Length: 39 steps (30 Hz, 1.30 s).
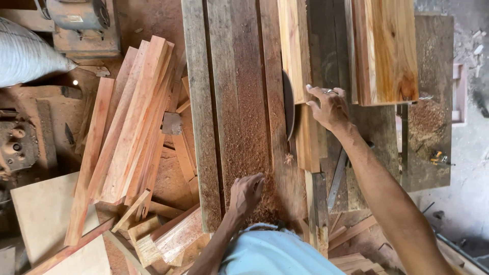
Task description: Cutting wooden boards using a table saw.
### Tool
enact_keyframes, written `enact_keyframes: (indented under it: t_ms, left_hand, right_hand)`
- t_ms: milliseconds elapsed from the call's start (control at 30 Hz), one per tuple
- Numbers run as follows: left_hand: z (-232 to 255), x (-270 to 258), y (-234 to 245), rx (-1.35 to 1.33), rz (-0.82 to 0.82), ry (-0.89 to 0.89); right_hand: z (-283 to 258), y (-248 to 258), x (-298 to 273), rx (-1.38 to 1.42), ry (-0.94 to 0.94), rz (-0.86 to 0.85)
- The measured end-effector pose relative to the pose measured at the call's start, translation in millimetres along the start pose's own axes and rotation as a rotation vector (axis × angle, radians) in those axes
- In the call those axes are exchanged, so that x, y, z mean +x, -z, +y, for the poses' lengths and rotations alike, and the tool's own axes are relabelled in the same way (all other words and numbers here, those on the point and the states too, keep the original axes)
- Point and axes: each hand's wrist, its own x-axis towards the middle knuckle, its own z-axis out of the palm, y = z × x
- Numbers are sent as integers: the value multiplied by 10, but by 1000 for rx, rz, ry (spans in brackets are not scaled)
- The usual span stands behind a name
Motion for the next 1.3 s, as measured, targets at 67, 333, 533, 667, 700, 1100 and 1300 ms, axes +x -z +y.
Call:
enact_keyframes:
  t_ms: [67, 333, 533, 667, 700, 1100, 1300]
  left_hand:
    - [41, 40, 145, -1, 17, 6]
    - [-87, 172, 462, -21, 75, 181]
    - [-167, 173, 647, -90, 78, 383]
    - [-207, 102, 619, -145, 141, 470]
    - [-214, 90, 617, -168, 140, 504]
    - [-56, 891, 1259, 41, 663, -202]
    - [1237, 1479, 2068, 397, 749, -450]
  right_hand:
    - [3, 46, 264, -24, 21, 13]
    - [422, -32, 1680, -54, 49, 85]
    - [353, -62, 2464, 79, -74, 141]
    - [824, -397, 2820, -61, -324, 2]
    - [903, -407, 2876, 10, -436, -16]
    - [399, 1959, 2199, 763, 110, 506]
    - [-220, 2858, 1182, 844, 145, 358]
